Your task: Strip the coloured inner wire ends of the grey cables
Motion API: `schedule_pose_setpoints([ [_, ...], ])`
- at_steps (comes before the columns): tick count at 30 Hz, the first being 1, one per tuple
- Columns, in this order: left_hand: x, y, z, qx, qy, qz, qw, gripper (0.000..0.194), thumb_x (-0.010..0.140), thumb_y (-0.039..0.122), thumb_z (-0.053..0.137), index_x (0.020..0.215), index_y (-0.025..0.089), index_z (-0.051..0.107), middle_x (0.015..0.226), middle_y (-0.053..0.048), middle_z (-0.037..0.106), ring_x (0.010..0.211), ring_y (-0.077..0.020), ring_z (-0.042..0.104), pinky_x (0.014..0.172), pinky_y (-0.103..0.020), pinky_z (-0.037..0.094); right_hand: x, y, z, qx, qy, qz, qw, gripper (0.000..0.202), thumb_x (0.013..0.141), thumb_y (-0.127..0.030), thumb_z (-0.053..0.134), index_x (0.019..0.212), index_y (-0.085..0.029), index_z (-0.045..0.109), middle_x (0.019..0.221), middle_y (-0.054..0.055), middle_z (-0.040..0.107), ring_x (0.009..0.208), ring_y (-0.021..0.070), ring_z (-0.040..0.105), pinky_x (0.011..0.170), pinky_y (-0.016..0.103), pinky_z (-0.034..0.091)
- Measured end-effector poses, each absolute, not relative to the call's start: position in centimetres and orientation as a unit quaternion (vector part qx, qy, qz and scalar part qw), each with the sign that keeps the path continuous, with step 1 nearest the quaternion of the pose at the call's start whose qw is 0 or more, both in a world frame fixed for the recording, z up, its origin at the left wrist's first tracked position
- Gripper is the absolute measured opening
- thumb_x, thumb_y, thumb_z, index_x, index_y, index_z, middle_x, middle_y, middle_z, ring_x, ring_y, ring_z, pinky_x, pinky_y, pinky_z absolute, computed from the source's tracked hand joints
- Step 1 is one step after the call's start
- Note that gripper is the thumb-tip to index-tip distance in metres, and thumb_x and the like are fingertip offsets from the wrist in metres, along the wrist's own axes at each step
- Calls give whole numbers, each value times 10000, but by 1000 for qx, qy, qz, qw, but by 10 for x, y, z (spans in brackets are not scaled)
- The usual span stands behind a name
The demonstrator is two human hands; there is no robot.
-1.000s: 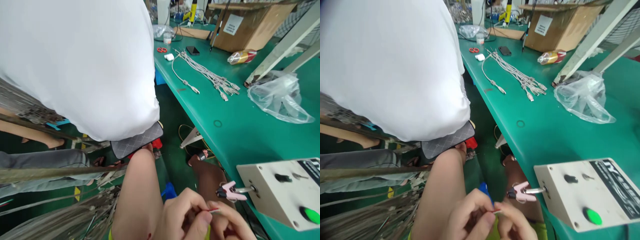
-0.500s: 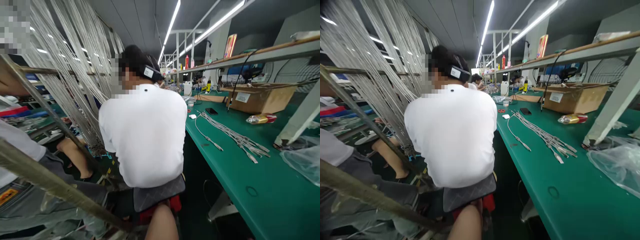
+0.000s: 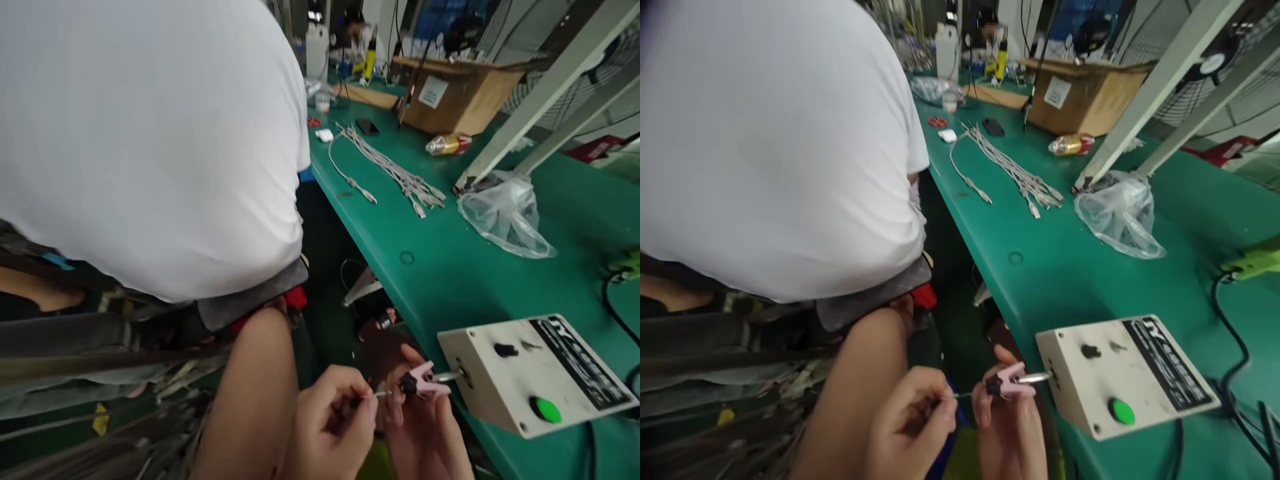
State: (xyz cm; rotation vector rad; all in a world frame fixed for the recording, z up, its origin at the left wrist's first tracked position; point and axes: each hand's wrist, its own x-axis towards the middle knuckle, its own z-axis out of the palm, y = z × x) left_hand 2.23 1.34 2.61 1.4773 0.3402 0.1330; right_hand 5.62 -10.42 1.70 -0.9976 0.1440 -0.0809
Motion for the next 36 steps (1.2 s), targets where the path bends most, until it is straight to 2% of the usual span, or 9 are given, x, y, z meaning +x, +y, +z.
schedule_pose_setpoints([
  [3, 29, 21, 18, 663, 132, 20, 736, 228, 1059, 370, 770, 919, 190, 771, 723, 2, 651, 607, -109, 582, 570, -166, 460, 55, -109, 12, -421, 141, 1, 896, 388, 1053, -641, 805, 1172, -279, 875, 725, -28, 556, 589, 133, 455, 596, 290, 475],
  [6, 39, 27, 21, 676, 108, 3, 729, 161, 1059, 293, 723, 928, 203, 753, 729, 11, 645, 608, -114, 584, 560, -159, 469, 59, -104, 15, -411, 139, 4, 901, 428, 1040, -692, 802, 1193, -302, 893, 665, -63, 440, 578, 131, 293, 556, 266, 382],
  [10, 43, 25, 25, 690, 87, 7, 719, 138, 1062, 236, 698, 934, 209, 743, 740, 19, 653, 610, -111, 583, 563, -161, 473, 59, -102, 16, -417, 146, -10, 897, 402, 1039, -687, 803, 1184, -329, 912, 622, -77, 356, 581, 146, 240, 548, 263, 355],
  [15, 40, 22, 21, 703, 68, 14, 708, 127, 1087, 231, 700, 971, 214, 750, 768, 14, 679, 623, -113, 594, 590, -173, 491, 56, -107, 10, -412, 179, -22, 893, 311, 1035, -632, 833, 1158, -362, 926, 536, -81, 386, 549, 132, 279, 598, 267, 432],
  [22, 46, 17, 23, 703, 52, 6, 709, 136, 1076, 218, 709, 947, 211, 750, 733, 17, 689, 598, -107, 615, 561, -164, 473, 55, -109, 10, -409, 204, -25, 889, 316, 954, -616, 934, 1144, -364, 940, 512, -54, 500, 571, 148, 499, 670, 286, 555],
  [26, 49, 14, 25, 704, 56, 3, 708, 139, 1072, 217, 711, 938, 210, 749, 713, 23, 678, 583, -102, 609, 550, -160, 463, 56, -108, 12, -401, 198, -19, 894, 308, 957, -605, 933, 1141, -357, 942, 520, -52, 496, 568, 143, 500, 619, 250, 529],
  [31, 47, 13, 22, 701, 54, 0, 711, 155, 1075, 228, 713, 926, 204, 750, 699, 22, 672, 565, -99, 581, 533, -168, 433, 53, -111, 7, -400, 189, 4, 897, 417, 937, -661, 933, 1219, -353, 928, 578, -66, 482, 572, 132, 477, 741, 326, 606],
  [34, 46, 13, 22, 691, 50, -4, 721, 166, 1084, 230, 713, 925, 201, 751, 701, 8, 705, 560, -106, 590, 536, -178, 441, 44, -117, -5, -371, 200, 27, 906, 565, 967, -709, 838, 1359, -304, 889, 614, -44, 509, 594, 167, 510, 700, 346, 582],
  [36, 46, 13, 22, 678, 46, -10, 733, 170, 1093, 232, 716, 931, 201, 753, 705, -1, 730, 564, -113, 618, 542, -181, 457, 38, -120, -13, -356, 222, 31, 907, 595, 1022, -704, 722, 1395, -266, 871, 628, -24, 524, 601, 191, 516, 655, 348, 545],
])
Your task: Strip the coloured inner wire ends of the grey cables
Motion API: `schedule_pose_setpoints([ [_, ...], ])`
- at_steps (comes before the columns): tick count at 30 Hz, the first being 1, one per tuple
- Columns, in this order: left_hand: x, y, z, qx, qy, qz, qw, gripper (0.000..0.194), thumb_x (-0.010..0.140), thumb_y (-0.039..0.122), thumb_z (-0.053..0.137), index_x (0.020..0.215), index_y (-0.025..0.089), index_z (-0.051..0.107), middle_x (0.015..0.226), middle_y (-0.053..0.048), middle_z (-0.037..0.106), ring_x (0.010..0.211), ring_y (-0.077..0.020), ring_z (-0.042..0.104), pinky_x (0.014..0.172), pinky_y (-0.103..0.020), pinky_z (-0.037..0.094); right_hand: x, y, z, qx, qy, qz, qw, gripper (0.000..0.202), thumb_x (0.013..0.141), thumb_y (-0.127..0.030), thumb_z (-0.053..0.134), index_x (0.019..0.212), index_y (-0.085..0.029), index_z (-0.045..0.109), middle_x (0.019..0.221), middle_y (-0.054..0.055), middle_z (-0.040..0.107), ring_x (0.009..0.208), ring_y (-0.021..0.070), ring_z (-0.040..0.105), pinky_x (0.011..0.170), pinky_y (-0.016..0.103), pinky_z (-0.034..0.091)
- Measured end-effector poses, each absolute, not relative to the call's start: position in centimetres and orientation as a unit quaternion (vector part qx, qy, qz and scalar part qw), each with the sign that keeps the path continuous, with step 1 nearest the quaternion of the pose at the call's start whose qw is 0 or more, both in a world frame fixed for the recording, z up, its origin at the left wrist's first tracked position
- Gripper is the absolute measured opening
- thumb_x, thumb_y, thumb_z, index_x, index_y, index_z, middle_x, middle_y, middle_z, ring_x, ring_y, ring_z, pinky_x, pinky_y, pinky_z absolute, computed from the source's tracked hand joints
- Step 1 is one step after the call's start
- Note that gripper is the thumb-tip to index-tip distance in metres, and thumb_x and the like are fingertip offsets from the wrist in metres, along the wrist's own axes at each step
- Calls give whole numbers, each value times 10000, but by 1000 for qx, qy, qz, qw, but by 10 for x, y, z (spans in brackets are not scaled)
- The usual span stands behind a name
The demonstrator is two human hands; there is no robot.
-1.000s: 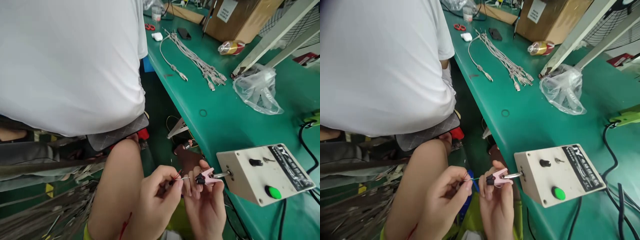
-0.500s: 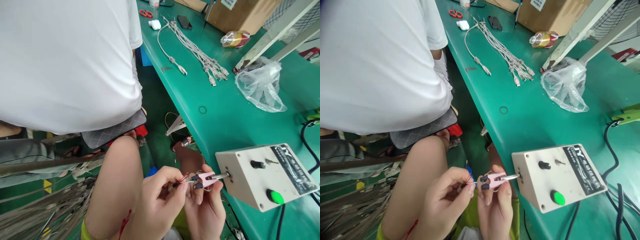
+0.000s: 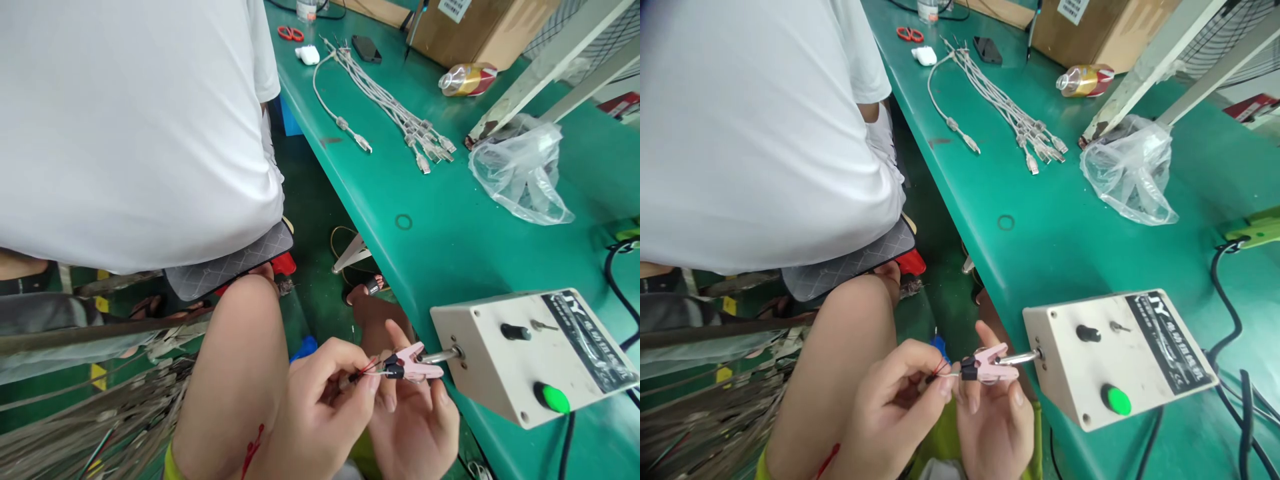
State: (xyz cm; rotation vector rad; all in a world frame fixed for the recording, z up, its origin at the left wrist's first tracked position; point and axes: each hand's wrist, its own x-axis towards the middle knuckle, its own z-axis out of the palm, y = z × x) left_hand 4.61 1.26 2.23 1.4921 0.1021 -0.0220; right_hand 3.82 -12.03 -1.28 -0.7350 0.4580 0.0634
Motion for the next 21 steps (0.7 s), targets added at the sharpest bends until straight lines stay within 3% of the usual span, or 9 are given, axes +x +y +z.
schedule_pose_setpoints([
  [2, 46, 12, 22, 660, 45, -19, 750, 172, 1105, 240, 713, 943, 202, 756, 712, -6, 739, 584, -123, 666, 555, -179, 484, 36, -123, -16, -365, 227, 32, 903, 515, 1058, -649, 664, 1319, -268, 892, 627, -18, 514, 589, 202, 495, 627, 352, 510],
  [5, 44, 11, 20, 635, 47, -30, 770, 162, 1116, 239, 709, 965, 206, 757, 725, -8, 745, 633, -136, 730, 591, -172, 525, 38, -125, -12, -404, 191, 47, 893, 353, 1031, -597, 720, 1009, -295, 900, 618, -12, 498, 579, 213, 462, 609, 375, 491],
  [9, 41, 10, 16, 626, 56, -10, 778, 130, 1113, 223, 715, 993, 209, 763, 731, -2, 763, 605, -114, 705, 576, -149, 507, 40, -126, -8, -429, 173, 46, 885, 423, 1030, -569, 737, 721, -283, 703, 615, -10, 493, 598, 212, 470, 626, 382, 507],
  [15, 36, 14, 22, 654, 86, 54, 749, 128, 1076, 209, 750, 949, 207, 758, 746, 8, 722, 597, -106, 680, 584, -142, 536, 30, -123, -9, -516, 134, -6, 846, 484, 1089, -523, 595, 689, -260, 669, 574, 1, 472, 551, 208, 458, 568, 371, 477],
  [18, 32, 17, 22, 665, 65, 91, 739, 116, 1072, 171, 746, 971, 227, 751, 781, 12, 746, 594, -103, 679, 583, -138, 551, 17, -124, -5, -569, 114, -51, 813, 336, 1013, -476, 785, 778, -239, 821, 616, 32, 619, 601, 204, 562, 595, 331, 486],
  [21, 28, 18, 21, 675, 15, 97, 731, 172, 1059, 91, 724, 1044, 262, 736, 862, 19, 804, 645, -103, 709, 641, -141, 581, 2, -121, 8, -609, 149, -61, 776, 105, 990, -355, 910, 1024, -256, 921, 745, 36, 734, 630, 173, 596, 595, 282, 474],
])
